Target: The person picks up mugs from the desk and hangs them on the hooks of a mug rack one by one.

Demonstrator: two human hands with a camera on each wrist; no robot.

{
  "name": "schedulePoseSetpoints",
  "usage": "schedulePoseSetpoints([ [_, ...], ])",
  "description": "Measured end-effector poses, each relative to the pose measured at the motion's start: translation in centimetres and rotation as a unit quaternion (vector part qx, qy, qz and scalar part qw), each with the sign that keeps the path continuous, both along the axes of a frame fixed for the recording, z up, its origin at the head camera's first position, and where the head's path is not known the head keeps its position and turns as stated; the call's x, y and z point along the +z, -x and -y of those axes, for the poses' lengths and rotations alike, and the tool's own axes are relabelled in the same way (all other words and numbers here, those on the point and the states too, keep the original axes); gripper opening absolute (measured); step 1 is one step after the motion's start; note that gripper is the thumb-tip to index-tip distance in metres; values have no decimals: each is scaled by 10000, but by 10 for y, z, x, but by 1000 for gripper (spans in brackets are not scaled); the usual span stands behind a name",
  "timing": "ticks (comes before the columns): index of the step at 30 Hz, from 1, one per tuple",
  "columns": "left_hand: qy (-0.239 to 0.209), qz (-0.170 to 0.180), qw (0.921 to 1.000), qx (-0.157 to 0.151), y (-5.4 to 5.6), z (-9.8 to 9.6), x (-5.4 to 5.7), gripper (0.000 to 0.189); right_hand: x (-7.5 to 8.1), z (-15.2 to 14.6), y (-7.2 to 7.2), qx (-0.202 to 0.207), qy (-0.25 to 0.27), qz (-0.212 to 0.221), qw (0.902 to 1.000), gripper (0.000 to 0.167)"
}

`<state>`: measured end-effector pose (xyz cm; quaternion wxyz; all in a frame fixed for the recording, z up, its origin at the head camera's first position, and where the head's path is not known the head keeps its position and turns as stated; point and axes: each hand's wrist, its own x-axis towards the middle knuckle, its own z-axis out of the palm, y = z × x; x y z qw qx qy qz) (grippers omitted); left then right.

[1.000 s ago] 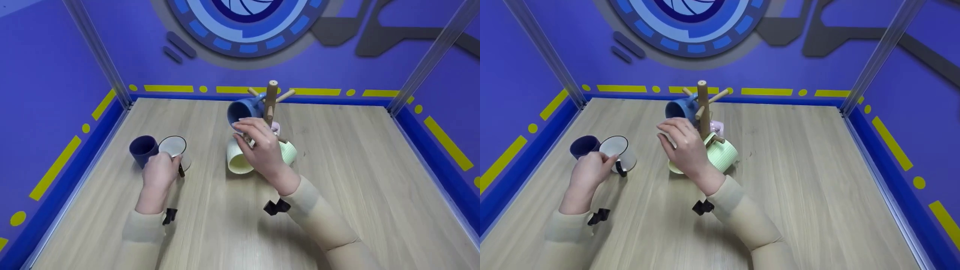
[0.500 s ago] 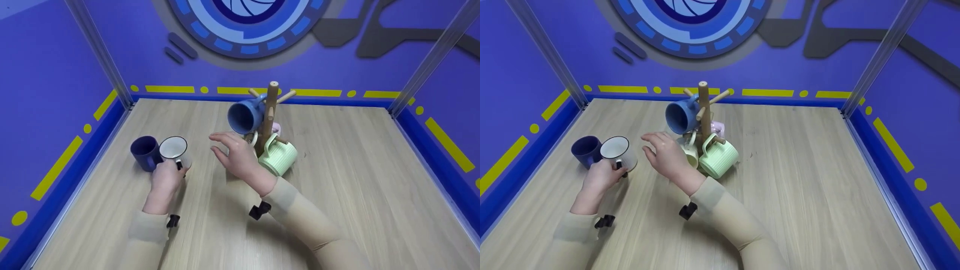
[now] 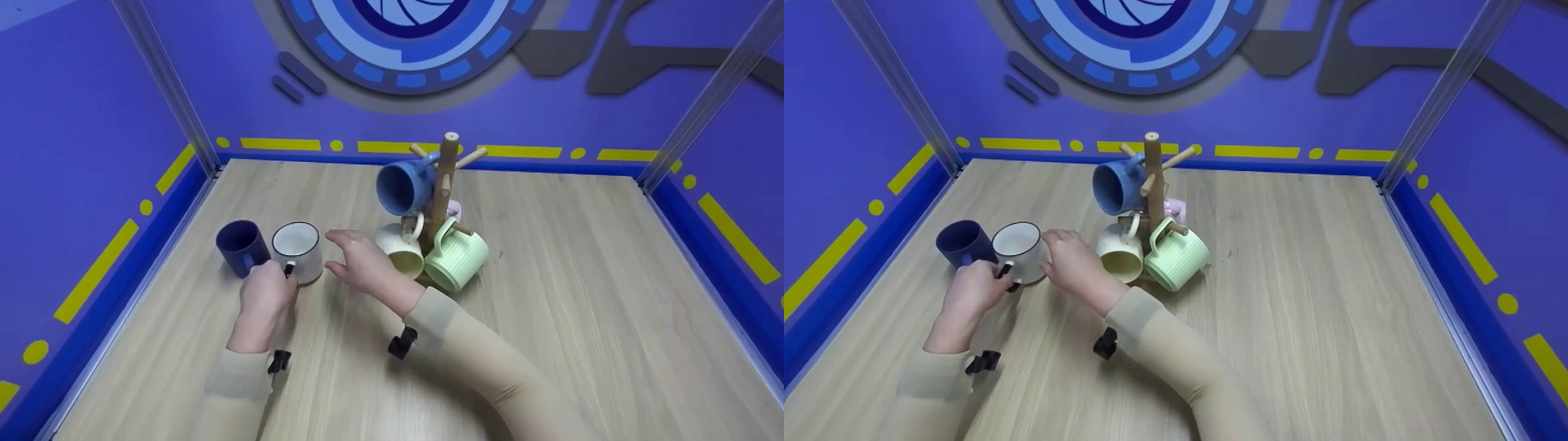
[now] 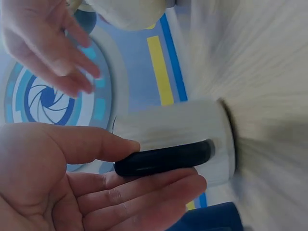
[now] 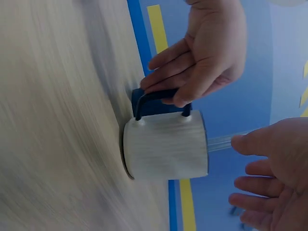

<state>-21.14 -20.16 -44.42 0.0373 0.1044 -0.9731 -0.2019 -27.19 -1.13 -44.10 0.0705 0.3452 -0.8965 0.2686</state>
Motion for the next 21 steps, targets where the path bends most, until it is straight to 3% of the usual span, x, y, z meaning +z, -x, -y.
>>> schedulePoseSetpoints([
  [9,183,-152,9997,-45,-1,-5,16,31,-5,9,2,-221,-426,552,9973,78],
  [15,309,-499,9982,-158,1,-9,24,25,-6,11,5,-253,-586,500,9967,79],
  [21,429,-655,9954,-550,-1,-11,33,21,-7,10,9,-110,-504,767,9957,83],
])
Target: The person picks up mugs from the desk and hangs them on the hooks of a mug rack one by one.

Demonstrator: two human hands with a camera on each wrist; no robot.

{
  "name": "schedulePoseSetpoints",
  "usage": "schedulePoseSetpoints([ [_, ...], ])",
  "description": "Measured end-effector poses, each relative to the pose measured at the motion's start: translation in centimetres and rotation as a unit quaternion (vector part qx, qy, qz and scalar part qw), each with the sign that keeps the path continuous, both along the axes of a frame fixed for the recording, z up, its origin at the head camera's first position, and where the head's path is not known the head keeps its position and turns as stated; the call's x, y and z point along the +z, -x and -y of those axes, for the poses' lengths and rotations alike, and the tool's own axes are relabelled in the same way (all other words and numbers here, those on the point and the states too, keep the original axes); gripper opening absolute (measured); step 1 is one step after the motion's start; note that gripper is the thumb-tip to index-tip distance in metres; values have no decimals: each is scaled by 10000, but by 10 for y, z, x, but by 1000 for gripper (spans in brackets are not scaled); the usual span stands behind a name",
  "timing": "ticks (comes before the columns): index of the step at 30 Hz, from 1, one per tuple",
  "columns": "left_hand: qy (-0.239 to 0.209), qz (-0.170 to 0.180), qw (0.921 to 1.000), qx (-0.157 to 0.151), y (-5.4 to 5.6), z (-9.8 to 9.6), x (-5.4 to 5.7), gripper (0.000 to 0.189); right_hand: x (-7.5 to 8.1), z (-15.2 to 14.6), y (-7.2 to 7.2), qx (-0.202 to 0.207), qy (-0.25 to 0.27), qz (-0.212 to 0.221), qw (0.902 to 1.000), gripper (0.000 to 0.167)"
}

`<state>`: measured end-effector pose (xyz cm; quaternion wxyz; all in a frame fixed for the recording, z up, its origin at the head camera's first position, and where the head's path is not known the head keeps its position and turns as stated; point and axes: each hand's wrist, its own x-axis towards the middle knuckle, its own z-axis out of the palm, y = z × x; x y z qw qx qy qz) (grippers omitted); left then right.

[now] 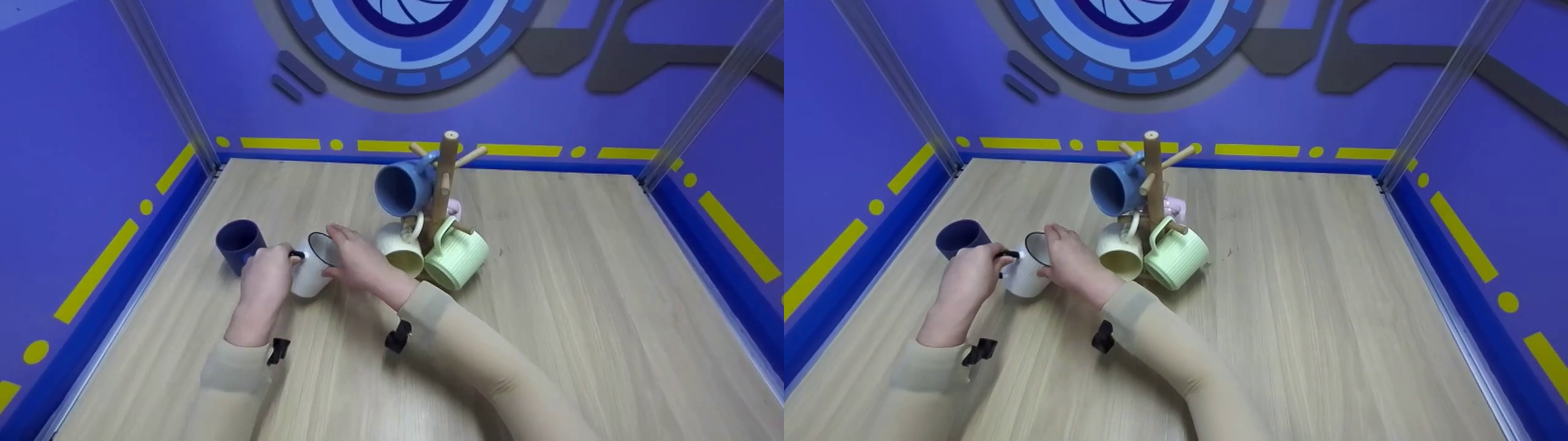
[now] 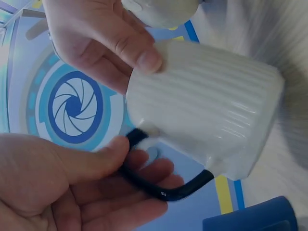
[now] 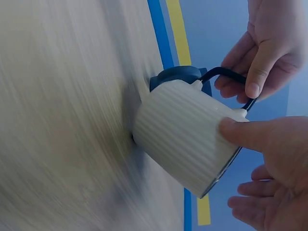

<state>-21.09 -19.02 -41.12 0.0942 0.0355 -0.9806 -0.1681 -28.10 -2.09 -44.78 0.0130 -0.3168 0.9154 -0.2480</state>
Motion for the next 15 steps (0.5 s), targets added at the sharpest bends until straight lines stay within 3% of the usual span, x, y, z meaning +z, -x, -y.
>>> schedulePoseSetpoints([
  [6,191,-16,9990,-400,-4,-1,10,19,-2,-5,5,547,227,250,9979,91],
  [15,263,-33,9982,-535,-9,-6,25,17,-2,-13,5,901,657,248,9934,84],
])
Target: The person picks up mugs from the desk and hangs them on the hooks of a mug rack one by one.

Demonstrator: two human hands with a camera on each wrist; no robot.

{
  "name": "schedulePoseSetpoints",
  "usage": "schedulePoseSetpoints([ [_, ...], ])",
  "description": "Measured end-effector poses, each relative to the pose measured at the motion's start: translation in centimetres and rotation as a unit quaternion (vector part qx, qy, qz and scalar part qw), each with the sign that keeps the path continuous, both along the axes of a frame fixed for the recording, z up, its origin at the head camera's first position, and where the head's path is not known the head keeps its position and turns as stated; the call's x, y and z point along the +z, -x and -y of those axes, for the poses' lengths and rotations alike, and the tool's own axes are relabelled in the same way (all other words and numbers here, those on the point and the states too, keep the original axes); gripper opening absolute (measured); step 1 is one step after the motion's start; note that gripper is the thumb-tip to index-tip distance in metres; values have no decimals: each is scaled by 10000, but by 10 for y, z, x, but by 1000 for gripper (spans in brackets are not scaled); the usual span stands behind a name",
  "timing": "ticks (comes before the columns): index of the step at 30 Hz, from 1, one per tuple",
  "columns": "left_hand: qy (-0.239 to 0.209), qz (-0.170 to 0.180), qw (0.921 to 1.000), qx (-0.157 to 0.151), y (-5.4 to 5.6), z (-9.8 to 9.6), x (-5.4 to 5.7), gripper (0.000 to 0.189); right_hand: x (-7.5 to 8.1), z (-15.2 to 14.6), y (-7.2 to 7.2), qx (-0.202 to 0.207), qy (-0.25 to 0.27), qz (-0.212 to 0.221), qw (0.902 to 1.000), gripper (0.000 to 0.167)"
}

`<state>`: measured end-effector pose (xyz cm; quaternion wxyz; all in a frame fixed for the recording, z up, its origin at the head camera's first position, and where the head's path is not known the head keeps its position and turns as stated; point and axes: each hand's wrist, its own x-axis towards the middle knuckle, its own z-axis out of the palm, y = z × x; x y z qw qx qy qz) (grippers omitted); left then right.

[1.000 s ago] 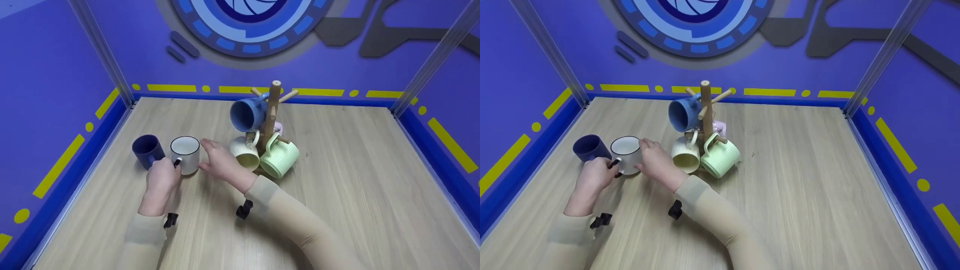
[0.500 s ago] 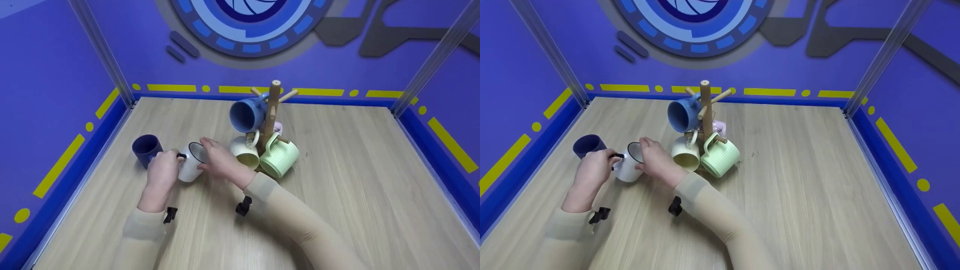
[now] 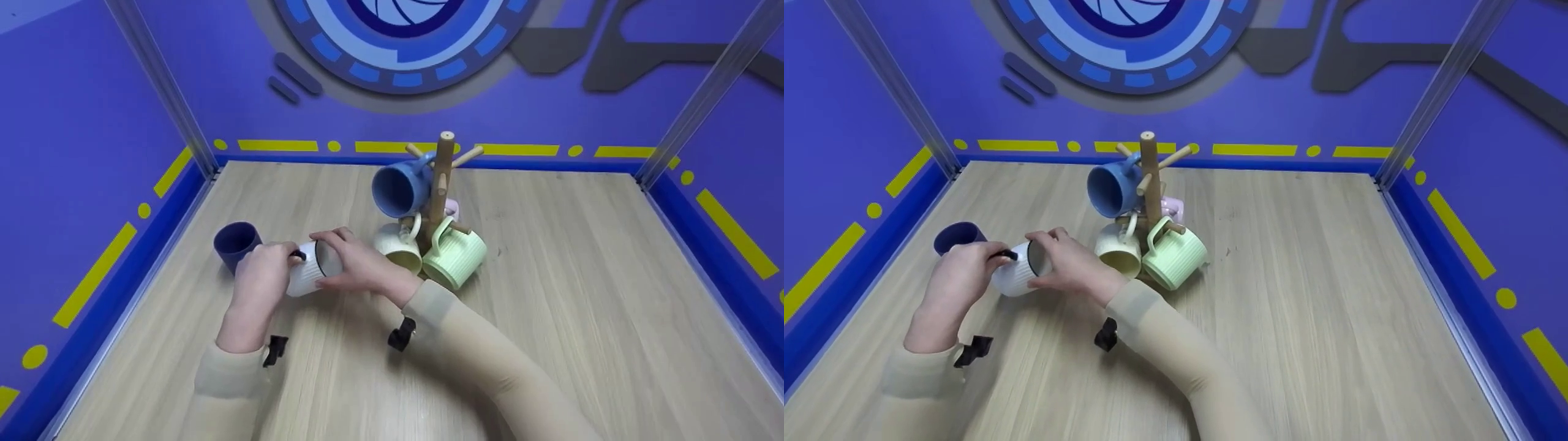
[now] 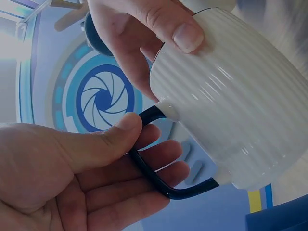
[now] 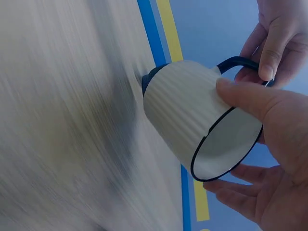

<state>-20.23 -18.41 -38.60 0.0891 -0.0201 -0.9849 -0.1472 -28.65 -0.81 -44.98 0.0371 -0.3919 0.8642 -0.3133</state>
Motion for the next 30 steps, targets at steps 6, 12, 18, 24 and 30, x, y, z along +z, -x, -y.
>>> schedulePoseSetpoints([
  [6,-129,-513,9986,-33,-3,-4,9,17,0,-5,-1,-33,638,312,9975,78],
  [12,-313,-1293,9911,-10,-8,-10,18,21,2,-11,-7,-194,1321,753,9882,74],
  [18,-983,-2148,9715,-184,-11,-15,24,22,12,-25,-16,-319,1871,1114,9755,72],
  [24,-3019,-2329,9242,-223,-12,-15,26,25,23,-46,-26,-351,2480,1530,9560,71],
  [30,-3959,-659,9139,-610,-7,-17,23,43,46,-78,-40,-309,3085,1741,9346,70],
])
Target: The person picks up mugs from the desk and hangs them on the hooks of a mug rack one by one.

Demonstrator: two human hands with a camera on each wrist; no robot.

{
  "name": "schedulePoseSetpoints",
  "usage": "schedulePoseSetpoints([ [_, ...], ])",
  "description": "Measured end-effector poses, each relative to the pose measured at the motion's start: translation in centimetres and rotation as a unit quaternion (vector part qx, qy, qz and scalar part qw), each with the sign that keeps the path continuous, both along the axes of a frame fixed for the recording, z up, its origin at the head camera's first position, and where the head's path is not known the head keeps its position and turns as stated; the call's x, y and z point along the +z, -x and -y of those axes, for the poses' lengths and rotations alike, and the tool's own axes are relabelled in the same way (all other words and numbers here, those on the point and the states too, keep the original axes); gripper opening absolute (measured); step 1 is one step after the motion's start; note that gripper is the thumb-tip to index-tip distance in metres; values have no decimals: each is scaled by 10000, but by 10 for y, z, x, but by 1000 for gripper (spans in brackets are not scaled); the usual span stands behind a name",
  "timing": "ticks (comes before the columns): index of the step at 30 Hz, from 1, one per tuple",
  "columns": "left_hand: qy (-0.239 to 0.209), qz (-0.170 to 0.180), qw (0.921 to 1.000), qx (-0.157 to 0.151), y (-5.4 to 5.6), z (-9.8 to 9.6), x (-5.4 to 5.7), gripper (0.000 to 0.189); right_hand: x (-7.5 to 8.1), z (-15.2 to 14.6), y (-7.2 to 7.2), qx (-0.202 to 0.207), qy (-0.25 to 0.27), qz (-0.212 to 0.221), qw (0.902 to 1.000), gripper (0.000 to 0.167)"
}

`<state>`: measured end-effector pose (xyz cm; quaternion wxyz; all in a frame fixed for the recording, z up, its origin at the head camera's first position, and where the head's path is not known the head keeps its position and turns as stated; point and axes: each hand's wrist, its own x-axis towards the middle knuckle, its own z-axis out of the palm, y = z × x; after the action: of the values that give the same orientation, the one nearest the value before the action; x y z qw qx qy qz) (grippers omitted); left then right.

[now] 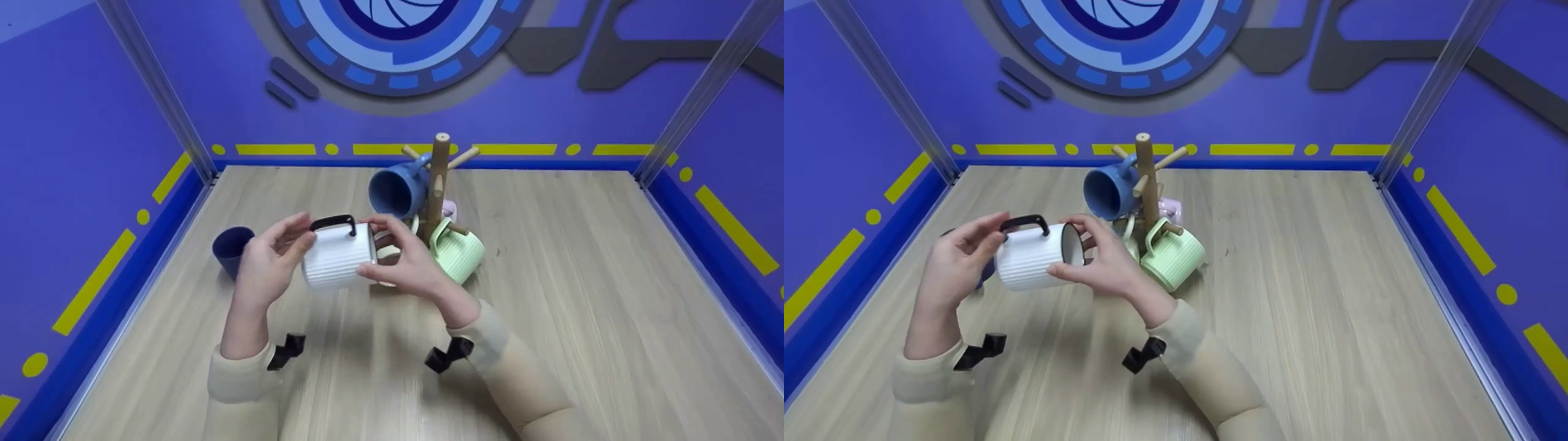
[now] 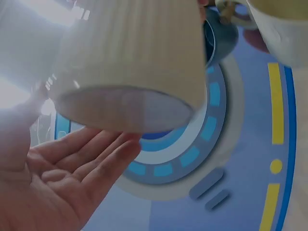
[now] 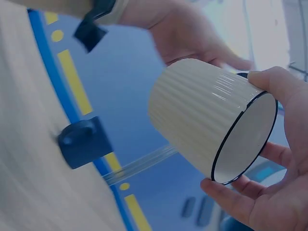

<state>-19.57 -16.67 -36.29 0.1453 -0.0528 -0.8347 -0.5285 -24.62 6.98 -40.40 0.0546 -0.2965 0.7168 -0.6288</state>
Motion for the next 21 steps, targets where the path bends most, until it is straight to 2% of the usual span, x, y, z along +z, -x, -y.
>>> schedulePoseSetpoints([
  [3,-254,467,9952,-816,4,-3,-2,51,10,-19,-7,8,194,77,9998,69],
  [6,-518,648,9839,-1582,6,-7,-5,60,18,-37,-13,-64,167,104,9998,68],
  [10,-669,774,9686,-2266,10,-19,-8,77,26,-59,-16,-244,53,212,9995,67],
  [14,-863,802,9616,-2480,17,-45,-10,85,31,-82,-15,-436,59,270,9987,66],
  [18,-1353,831,9566,-2443,26,-71,-15,82,33,-103,-8,-667,-64,248,9974,62],
  [21,-1649,943,9531,-2356,34,-89,-20,78,32,-114,-2,-860,-44,508,9950,59],
])
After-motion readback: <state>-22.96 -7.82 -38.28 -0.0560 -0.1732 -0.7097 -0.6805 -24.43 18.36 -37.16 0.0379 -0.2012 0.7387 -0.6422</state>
